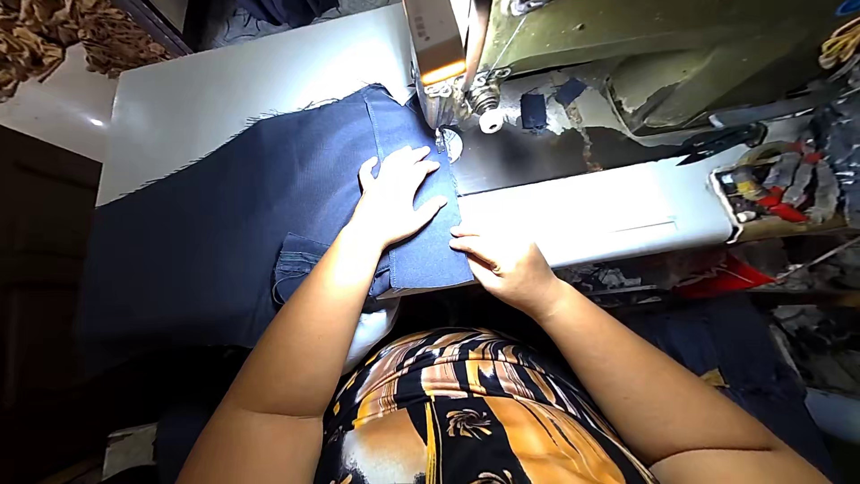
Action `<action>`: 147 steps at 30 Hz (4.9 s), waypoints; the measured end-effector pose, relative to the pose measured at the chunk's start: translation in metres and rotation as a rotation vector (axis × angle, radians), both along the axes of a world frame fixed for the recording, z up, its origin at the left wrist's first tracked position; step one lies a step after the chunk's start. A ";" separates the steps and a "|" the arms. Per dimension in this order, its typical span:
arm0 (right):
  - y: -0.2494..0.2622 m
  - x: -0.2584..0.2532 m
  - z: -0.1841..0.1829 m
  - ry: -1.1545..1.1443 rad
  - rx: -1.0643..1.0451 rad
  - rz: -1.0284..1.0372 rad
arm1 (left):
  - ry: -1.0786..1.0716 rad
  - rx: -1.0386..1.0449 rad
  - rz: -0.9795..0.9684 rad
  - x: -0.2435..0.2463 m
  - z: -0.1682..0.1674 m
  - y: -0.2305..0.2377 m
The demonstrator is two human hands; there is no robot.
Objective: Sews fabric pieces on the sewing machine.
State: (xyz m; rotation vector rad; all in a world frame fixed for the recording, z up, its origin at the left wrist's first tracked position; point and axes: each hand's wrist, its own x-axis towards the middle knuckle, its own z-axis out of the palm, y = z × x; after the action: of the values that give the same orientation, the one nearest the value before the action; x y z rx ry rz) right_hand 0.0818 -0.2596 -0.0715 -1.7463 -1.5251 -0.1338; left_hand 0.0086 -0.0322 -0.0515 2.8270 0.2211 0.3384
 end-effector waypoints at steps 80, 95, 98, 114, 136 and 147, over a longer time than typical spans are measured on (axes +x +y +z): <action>-0.018 -0.006 0.005 0.022 -0.115 0.003 | -0.003 -0.031 -0.175 -0.065 0.001 -0.057; -0.004 0.011 0.013 0.036 -0.183 0.007 | 0.025 -0.015 -0.162 -0.052 0.003 -0.045; 0.010 0.029 0.015 0.010 -0.202 0.023 | 0.031 -0.026 -0.159 -0.038 0.003 -0.032; 0.054 0.064 0.014 -0.154 -0.019 0.099 | 0.015 -0.055 -0.198 0.003 0.006 0.013; 0.055 0.061 0.015 -0.158 -0.050 0.073 | 0.003 -0.043 -0.244 0.013 0.009 0.021; 0.056 0.065 0.015 -0.165 -0.099 0.097 | -0.096 -0.055 -0.233 0.012 0.007 0.021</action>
State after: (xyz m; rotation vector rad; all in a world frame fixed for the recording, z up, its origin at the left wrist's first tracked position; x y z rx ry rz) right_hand 0.1469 -0.2036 -0.0570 -1.7706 -1.7588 -0.1589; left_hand 0.0203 -0.0109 -0.0445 2.7361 -0.1172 0.4066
